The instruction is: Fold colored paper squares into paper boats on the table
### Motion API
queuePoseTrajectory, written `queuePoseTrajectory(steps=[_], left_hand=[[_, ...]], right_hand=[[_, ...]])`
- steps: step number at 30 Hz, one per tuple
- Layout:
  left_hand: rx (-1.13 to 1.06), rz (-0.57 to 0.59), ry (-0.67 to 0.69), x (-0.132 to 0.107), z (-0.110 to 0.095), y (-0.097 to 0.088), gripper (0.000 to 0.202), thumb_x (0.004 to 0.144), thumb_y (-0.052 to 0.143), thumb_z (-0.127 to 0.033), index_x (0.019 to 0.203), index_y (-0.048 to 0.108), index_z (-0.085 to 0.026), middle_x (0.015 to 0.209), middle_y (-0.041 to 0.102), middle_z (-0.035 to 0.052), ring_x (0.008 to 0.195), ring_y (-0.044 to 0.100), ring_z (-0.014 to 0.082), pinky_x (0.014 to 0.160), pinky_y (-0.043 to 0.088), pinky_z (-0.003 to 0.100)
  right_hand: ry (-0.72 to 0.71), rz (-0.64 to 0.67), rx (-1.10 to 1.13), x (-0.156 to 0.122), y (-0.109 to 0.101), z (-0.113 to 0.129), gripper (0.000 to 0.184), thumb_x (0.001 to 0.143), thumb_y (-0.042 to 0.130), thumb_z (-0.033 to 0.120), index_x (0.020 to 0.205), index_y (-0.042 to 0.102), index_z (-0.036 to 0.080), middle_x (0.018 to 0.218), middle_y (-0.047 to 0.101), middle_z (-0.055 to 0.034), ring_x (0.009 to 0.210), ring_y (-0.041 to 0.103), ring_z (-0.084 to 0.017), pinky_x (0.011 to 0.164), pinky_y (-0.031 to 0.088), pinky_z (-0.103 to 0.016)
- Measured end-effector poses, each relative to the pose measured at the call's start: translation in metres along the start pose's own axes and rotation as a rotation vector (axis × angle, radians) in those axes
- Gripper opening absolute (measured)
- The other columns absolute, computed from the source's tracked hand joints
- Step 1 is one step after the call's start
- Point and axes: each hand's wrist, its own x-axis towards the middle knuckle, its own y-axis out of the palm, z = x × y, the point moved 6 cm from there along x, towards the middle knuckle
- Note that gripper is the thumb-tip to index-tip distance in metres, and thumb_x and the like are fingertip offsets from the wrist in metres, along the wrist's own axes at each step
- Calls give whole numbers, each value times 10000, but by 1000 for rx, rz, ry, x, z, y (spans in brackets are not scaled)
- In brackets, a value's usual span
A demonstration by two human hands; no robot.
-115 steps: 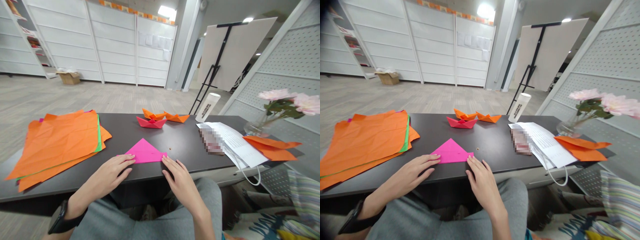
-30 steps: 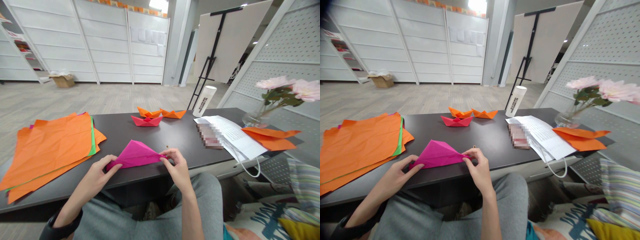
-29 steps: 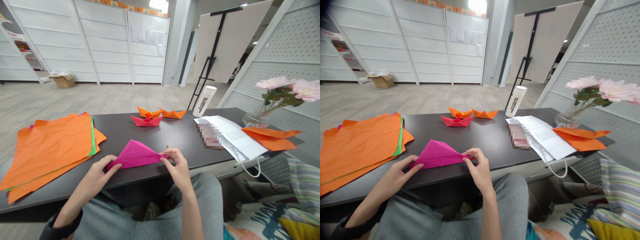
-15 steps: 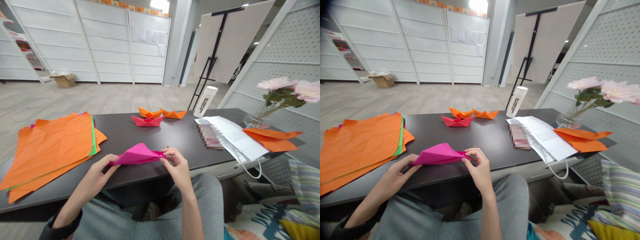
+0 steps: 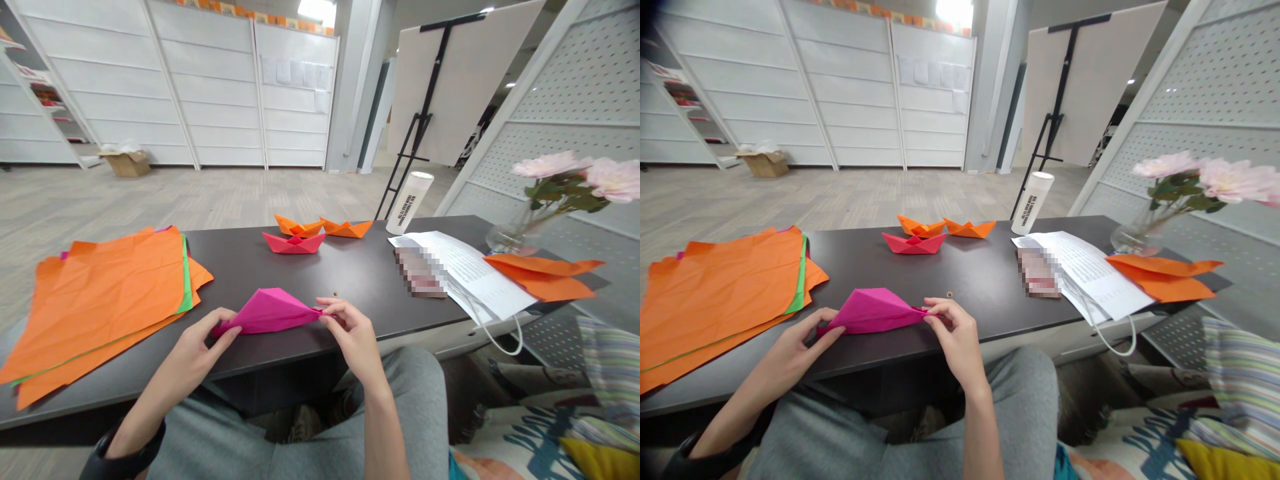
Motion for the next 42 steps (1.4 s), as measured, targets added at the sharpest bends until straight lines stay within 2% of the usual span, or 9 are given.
queuePoseTrajectory(steps=[4,9,12,19,26,31,35,39,42], left_hand=[[-41,-7,4,4,1,1,246,911,544,-464,930,575,-220,1255,600,74,1219,535,236,1018,401,301],[-24,7,-29,5,3,3,249,921,525,-464,947,590,-226,925,647,15,878,614,188,777,490,246],[-4,-37,-1,4,5,0,240,903,554,-458,927,605,-224,886,646,-2,829,609,177,736,492,229],[42,-139,38,1,12,-7,252,876,579,-470,930,632,-230,976,718,13,877,678,210,1082,395,395],[51,-131,37,0,-3,-6,236,886,558,-449,932,612,-224,1000,725,26,1016,675,243,1149,328,469],[13,-30,34,3,-14,-5,227,859,592,-399,735,538,-216,1276,665,95,1230,579,294,1193,126,595],[-40,40,21,5,-14,-2,225,841,616,-366,709,503,-224,1243,688,85,1220,585,302,1184,44,632],[-39,51,29,4,-14,-2,195,823,632,-339,713,525,-220,930,751,8,904,675,225,1172,220,548],[-46,34,-11,3,-9,-3,208,824,639,-374,737,548,-208,805,684,-9,786,623,190,950,465,390]], right_hand=[[-16,-20,25,0,-1,0,61,857,659,242,802,653,218,1140,707,-61,1091,650,-209,927,504,-325],[-42,-32,9,0,0,4,74,882,634,251,820,662,225,1163,696,-65,1141,620,-212,956,485,-337],[-77,-41,-37,1,0,7,85,898,620,270,844,673,231,1137,688,-63,1131,612,-206,956,486,-334],[-85,14,-205,0,2,10,113,874,654,304,827,721,226,1075,654,-71,1031,633,-208,831,534,-297],[-43,45,-210,1,8,3,213,953,517,337,887,686,227,1145,650,-85,910,664,-205,665,538,-290],[-130,37,-227,2,1,6,205,941,548,314,800,660,214,1255,629,-106,1186,584,-253,992,461,-400],[-136,67,-160,1,-4,7,193,934,566,317,811,677,218,1309,603,-110,1185,593,-258,987,468,-410],[-152,16,-142,1,-9,5,158,919,597,311,842,705,225,1217,644,-107,1109,623,-251,933,493,-404],[-176,-11,-149,1,-10,4,128,919,603,294,899,720,246,1173,665,-88,1140,603,-246,982,458,-413]])
